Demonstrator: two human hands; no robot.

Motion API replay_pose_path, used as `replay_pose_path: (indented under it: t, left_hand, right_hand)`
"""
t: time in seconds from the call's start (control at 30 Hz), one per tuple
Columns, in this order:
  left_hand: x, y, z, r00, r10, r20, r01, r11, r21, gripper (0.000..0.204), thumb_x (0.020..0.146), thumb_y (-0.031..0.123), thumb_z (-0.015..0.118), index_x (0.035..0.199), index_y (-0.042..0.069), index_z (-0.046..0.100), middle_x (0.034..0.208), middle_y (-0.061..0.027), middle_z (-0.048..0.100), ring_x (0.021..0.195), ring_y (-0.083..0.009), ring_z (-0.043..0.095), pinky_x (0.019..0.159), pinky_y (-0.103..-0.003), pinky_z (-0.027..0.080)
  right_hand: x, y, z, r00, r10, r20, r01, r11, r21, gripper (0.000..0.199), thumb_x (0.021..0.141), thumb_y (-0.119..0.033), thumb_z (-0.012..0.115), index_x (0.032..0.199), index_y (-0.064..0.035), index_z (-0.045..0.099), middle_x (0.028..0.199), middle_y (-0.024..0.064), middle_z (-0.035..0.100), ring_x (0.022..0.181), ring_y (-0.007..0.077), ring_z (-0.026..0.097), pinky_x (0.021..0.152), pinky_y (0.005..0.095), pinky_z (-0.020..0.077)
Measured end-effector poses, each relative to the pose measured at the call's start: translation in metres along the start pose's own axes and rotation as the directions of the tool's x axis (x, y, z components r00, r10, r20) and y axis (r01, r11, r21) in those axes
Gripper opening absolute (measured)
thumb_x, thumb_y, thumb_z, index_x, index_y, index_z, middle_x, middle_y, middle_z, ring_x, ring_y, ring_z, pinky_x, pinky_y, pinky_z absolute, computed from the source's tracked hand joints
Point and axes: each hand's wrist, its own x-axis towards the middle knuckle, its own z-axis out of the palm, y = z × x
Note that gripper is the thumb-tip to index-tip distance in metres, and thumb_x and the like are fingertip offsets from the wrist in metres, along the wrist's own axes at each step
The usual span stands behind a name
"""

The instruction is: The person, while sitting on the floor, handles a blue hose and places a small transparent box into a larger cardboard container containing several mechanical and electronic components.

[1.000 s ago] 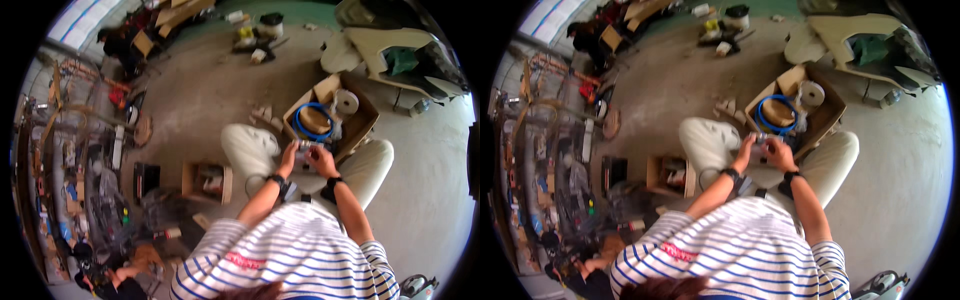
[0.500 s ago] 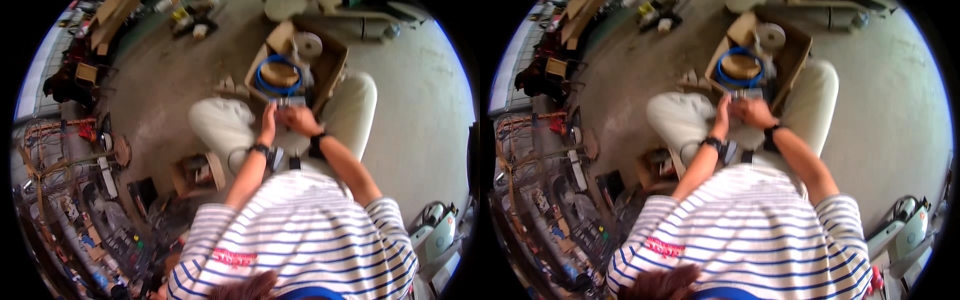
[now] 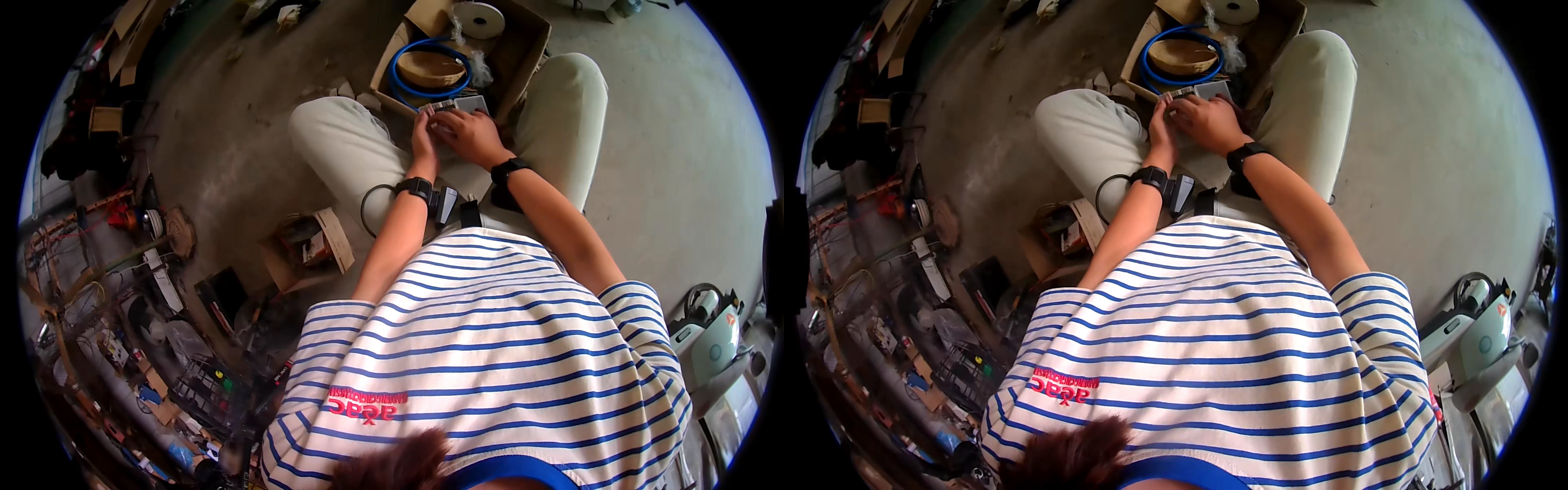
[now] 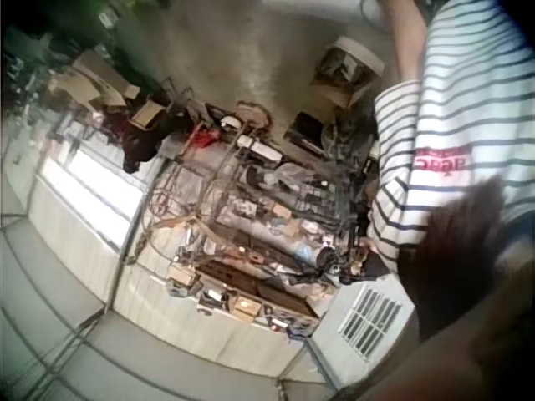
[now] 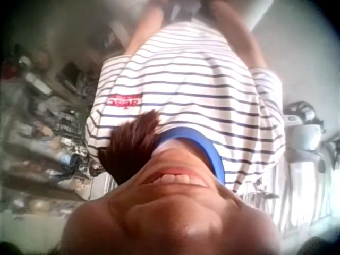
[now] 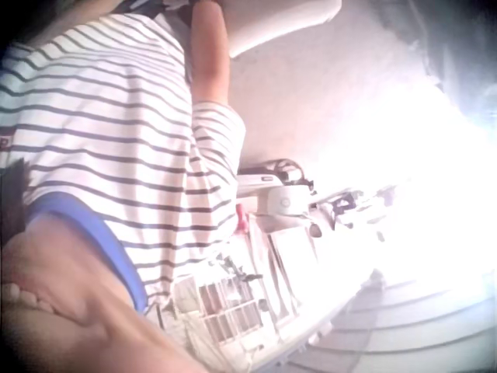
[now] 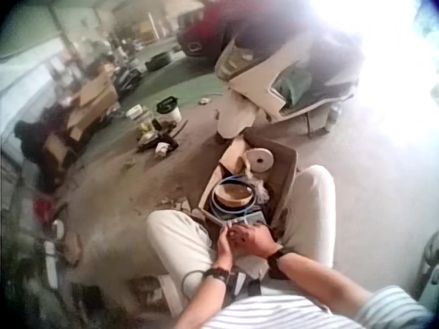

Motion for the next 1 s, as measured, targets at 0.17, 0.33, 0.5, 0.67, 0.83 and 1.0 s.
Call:
replay_pose_path:
  t: [0.17, 0.33, 0.5, 0.67, 0.83, 1.0]
  left_hand:
    - [-0.010, 0.014, 0.001, 0.990, -0.071, 0.123, 0.078, 0.995, -0.061, 0.027, 0.093, 0.031, 0.036, 0.106, 0.012, 0.052, 0.098, -0.0044, 0.057, 0.089, -0.0178, 0.056, 0.078, -0.031, 0.045]
    - [-0.005, 0.009, -0.009, 0.986, -0.081, 0.148, 0.087, 0.996, -0.037, 0.024, 0.093, 0.029, 0.038, 0.103, 0.012, 0.052, 0.095, -0.0029, 0.057, 0.087, -0.0160, 0.055, 0.075, -0.029, 0.044]
    - [-0.005, 0.007, -0.003, 0.987, -0.015, 0.162, 0.018, 1.000, -0.021, 0.017, 0.093, 0.025, 0.040, 0.095, 0.013, 0.052, 0.087, 0.0004, 0.054, 0.082, -0.0139, 0.053, 0.071, -0.028, 0.043]
    - [0.007, 0.004, -0.005, 0.971, 0.011, 0.239, 0.015, 0.994, -0.109, 0.013, 0.092, 0.022, 0.041, 0.089, 0.013, 0.050, 0.082, 0.0016, 0.051, 0.076, -0.0120, 0.050, 0.067, -0.025, 0.041]
    - [0.000, 0.006, 0.003, 0.977, 0.083, 0.196, -0.053, 0.987, -0.154, 0.011, 0.091, 0.020, 0.042, 0.086, 0.014, 0.049, 0.080, 0.0019, 0.049, 0.075, -0.0116, 0.049, 0.068, -0.026, 0.041]
    - [-0.010, 0.011, 0.011, 0.989, 0.070, 0.133, -0.061, 0.996, -0.070, 0.013, 0.092, 0.022, 0.041, 0.085, 0.014, 0.048, 0.079, 0.0009, 0.048, 0.077, -0.0131, 0.049, 0.071, -0.028, 0.042]
  right_hand:
    - [-0.001, 0.001, -0.010, 0.999, 0.033, 0.031, -0.036, 0.995, 0.095, 0.018, 0.077, -0.024, 0.060, 0.093, -0.0151, 0.061, 0.086, 0.0026, 0.060, 0.072, 0.0231, 0.059, 0.067, 0.0343, 0.0443]
    - [-0.005, 0.001, -0.011, 0.994, 0.017, 0.111, -0.028, 0.995, 0.094, 0.019, 0.078, -0.023, 0.059, 0.095, -0.0139, 0.061, 0.087, 0.0041, 0.061, 0.072, 0.0246, 0.060, 0.066, 0.0360, 0.0462]
    - [-0.009, 0.001, -0.009, 0.992, 0.068, 0.106, -0.073, 0.996, 0.051, 0.023, 0.080, -0.023, 0.057, 0.101, -0.0137, 0.059, 0.089, 0.0052, 0.062, 0.072, 0.0263, 0.061, 0.065, 0.0363, 0.0478]
    - [-0.003, -0.004, -0.010, 0.999, 0.046, -0.029, -0.043, 0.995, 0.092, 0.019, 0.082, -0.026, 0.055, 0.096, -0.0136, 0.060, 0.089, 0.0055, 0.062, 0.064, 0.0272, 0.061, 0.061, 0.0365, 0.0474]
    - [-0.001, -0.001, -0.012, 1.000, -0.021, -0.009, 0.022, 0.997, 0.078, 0.018, 0.081, -0.025, 0.056, 0.093, -0.0127, 0.060, 0.086, 0.0056, 0.061, 0.064, 0.0272, 0.060, 0.058, 0.0376, 0.0467]
    - [-0.001, 0.001, -0.011, 0.998, 0.038, -0.040, -0.034, 0.993, 0.110, 0.015, 0.080, -0.024, 0.056, 0.084, -0.0098, 0.057, 0.079, 0.0071, 0.061, 0.062, 0.0279, 0.060, 0.056, 0.0371, 0.0467]
